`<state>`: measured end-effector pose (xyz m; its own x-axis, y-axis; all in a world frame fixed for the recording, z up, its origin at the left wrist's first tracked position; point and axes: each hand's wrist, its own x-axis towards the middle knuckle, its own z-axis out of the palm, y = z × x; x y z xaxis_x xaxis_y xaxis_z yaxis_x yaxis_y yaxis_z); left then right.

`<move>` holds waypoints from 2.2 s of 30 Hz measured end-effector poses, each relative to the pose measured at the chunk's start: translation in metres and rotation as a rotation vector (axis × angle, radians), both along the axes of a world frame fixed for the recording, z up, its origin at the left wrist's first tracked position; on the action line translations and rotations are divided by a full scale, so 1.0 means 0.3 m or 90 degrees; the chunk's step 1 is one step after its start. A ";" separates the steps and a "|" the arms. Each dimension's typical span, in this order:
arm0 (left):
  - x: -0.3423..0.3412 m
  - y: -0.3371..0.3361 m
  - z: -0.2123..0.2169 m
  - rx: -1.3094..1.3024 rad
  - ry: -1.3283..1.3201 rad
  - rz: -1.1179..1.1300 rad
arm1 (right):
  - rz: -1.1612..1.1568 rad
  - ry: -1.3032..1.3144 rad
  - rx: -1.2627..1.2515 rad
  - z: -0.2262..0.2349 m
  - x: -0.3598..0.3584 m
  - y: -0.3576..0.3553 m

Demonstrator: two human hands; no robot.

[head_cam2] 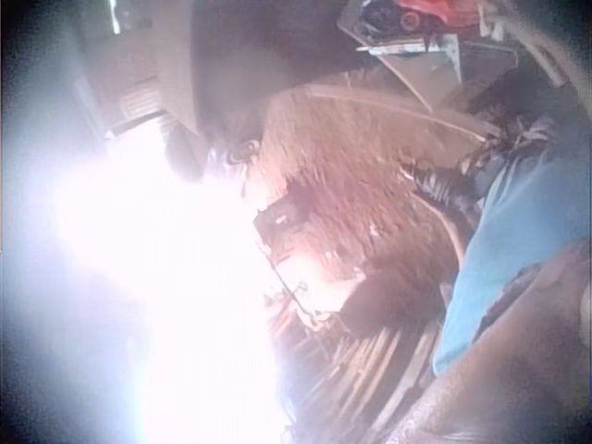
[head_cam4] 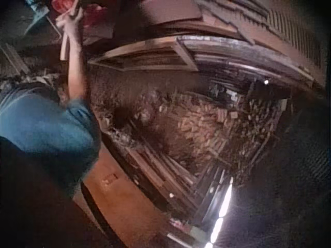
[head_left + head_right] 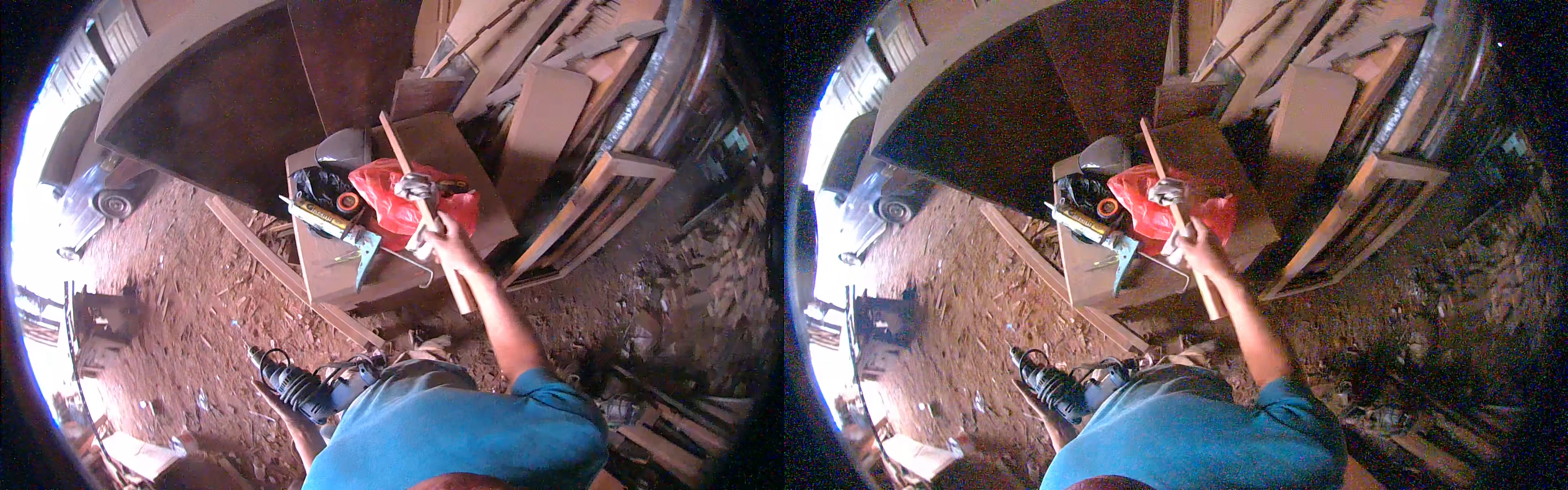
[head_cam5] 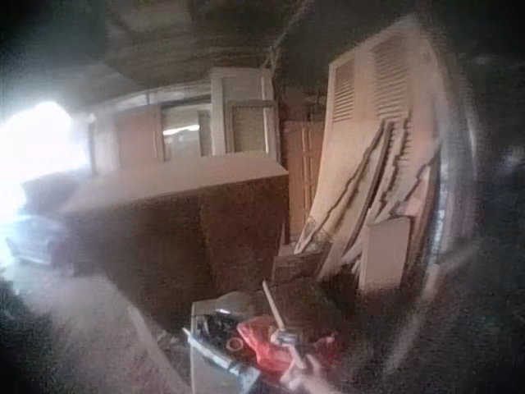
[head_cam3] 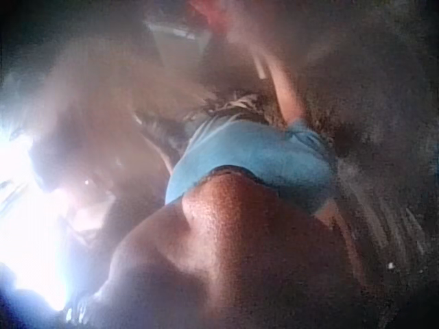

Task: The person uses a hammer to tap a wooden panel into place on a larger wooden structure. They then retrieve a power drill from a red bag, plug it into an outlet, and prepare to use it on the assembly.

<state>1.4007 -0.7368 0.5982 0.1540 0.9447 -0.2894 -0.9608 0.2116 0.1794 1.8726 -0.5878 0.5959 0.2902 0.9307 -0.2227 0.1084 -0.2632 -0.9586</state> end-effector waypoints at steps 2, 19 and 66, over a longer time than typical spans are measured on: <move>0.053 -0.042 0.003 -0.025 0.037 0.033 | -0.021 0.032 -0.013 0.023 0.114 -0.032; 0.193 -0.129 0.007 -0.089 0.174 0.148 | 0.003 -0.491 0.359 -0.032 0.469 0.326; 0.722 0.848 -0.050 0.047 0.364 -0.189 | 0.443 -0.479 0.057 -0.006 0.302 0.446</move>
<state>1.6172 -0.4824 0.5833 0.2525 0.9062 -0.3393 -0.6124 0.4211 0.6690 1.9633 -0.4541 0.5940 -0.2837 0.9504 -0.1276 0.7907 0.1566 -0.5919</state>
